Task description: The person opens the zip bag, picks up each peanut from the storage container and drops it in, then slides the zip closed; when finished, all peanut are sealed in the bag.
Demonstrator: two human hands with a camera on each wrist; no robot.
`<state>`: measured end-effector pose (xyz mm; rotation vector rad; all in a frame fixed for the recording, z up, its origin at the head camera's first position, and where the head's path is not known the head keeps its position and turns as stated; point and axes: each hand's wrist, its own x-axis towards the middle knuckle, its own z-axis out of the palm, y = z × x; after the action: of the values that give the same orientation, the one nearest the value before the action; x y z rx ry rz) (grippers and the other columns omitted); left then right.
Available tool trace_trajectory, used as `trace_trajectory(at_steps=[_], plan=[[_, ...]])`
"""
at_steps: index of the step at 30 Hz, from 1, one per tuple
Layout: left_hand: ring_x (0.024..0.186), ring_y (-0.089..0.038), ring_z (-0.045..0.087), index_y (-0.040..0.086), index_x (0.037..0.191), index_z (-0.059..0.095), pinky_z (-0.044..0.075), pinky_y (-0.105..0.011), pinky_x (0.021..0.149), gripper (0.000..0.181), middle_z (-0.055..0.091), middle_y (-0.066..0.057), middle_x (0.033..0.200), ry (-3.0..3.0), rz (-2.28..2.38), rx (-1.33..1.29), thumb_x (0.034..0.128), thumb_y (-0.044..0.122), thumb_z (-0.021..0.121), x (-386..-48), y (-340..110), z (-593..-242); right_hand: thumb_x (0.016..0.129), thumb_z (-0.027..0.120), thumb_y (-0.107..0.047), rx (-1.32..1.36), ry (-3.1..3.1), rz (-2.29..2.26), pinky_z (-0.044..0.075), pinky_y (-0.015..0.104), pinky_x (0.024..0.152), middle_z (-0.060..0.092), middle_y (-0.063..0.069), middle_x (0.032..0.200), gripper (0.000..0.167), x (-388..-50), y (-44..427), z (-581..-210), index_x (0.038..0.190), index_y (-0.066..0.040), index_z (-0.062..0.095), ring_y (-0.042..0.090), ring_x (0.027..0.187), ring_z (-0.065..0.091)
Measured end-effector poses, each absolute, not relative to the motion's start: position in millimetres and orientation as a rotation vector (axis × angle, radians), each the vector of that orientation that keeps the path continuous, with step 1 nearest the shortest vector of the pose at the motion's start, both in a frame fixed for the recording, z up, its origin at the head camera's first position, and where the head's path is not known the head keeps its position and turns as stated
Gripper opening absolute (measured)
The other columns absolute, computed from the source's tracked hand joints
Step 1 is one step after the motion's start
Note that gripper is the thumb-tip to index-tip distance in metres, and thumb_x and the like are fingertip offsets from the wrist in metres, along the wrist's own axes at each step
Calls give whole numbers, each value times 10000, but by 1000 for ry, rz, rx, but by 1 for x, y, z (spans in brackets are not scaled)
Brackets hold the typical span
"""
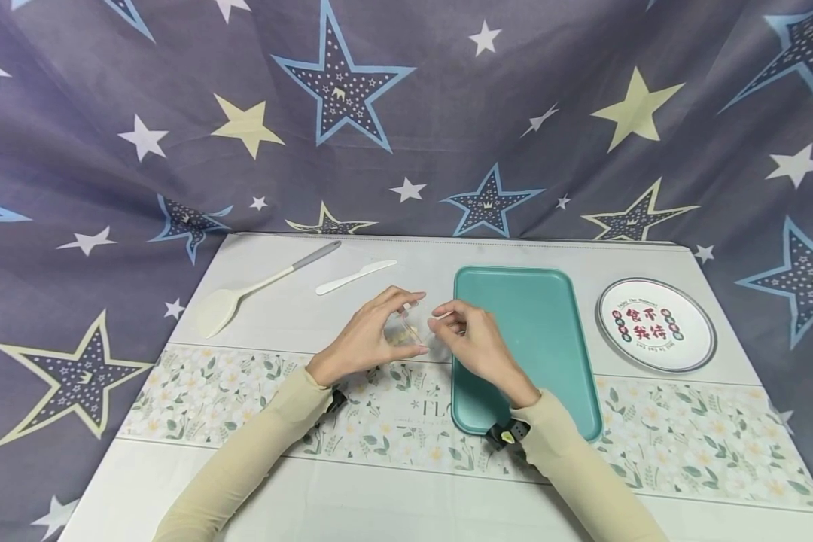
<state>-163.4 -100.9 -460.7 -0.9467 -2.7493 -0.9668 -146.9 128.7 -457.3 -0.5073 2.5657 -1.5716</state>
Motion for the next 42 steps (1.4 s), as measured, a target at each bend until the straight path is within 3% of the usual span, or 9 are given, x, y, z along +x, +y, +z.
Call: trace_trajectory(at_steps=[6, 12, 17, 22, 29, 34, 38, 42], plan=[[1111, -144, 628, 169, 1535, 512, 594, -352, 883, 899, 593, 25, 1349, -2743, -958, -942, 791, 505, 888, -163, -100, -460, 1016, 695, -221, -480, 2559, -1595, 640, 346, 717, 783, 201, 1037, 288, -145, 126, -455, 1219, -16, 690, 395, 853, 758], [1152, -172, 637, 165, 1563, 473, 599, -368, 907, 986, 566, 18, 1391, -2741, -952, -927, 756, 531, 908, -162, -99, -460, 988, 734, -272, -476, 2594, -1579, 621, 262, 757, 800, 141, 1043, 344, -144, 122, -452, 1230, -30, 697, 275, 890, 772], [1154, -219, 637, 154, 1584, 443, 595, -396, 910, 1073, 552, -18, 1402, -2725, -937, -927, 716, 560, 925, -161, -98, -460, 939, 792, -278, -470, 2577, -1597, 621, 265, 784, 803, 132, 1032, 370, -144, 117, -448, 1218, -55, 695, 224, 883, 771], [1139, -218, 624, 156, 1607, 406, 580, -409, 921, 1140, 531, -39, 1429, -2731, -914, -919, 691, 589, 928, -160, -96, -461, 912, 812, -158, -468, 2532, -1651, 622, 231, 762, 798, 179, 1013, 362, -144, 112, -445, 1205, 11, 682, 254, 866, 779], [1135, -187, 607, 178, 1617, 389, 581, -388, 929, 1175, 518, -23, 1413, -2735, -924, -913, 668, 606, 935, -161, -96, -460, 915, 723, 30, -460, 2481, -1708, 601, 188, 730, 789, 225, 1002, 279, -150, 114, -447, 1190, 51, 678, 258, 846, 775], [1089, -154, 594, 173, 1610, 404, 568, -334, 855, 995, 521, -19, 1395, -2740, -1011, -899, 806, 527, 872, -161, -100, -459, 925, 720, 23, -457, 2485, -1686, 597, 195, 713, 786, 220, 1011, 252, -153, 118, -448, 1176, 11, 696, 224, 831, 761], [1030, -161, 614, 119, 1588, 440, 561, -328, 851, 690, 558, -69, 1395, -2716, -1088, -903, 992, 329, 718, -164, -102, -458, 926, 733, 4, -464, 2487, -1685, 598, 203, 696, 774, 228, 1007, 223, -157, 121, -449, 1148, 15, 713, 243, 819, 744], [967, -159, 621, 77, 1555, 480, 579, -333, 901, 506, 603, -111, 1333, -2683, -1172, -898, 1061, 124, 575, -165, -103, -457, 933, 732, -17, -474, 2514, -1649, 591, 197, 722, 770, 214, 1009, 197, -162, 124, -450, 1126, 22, 729, 234, 837, 728]])
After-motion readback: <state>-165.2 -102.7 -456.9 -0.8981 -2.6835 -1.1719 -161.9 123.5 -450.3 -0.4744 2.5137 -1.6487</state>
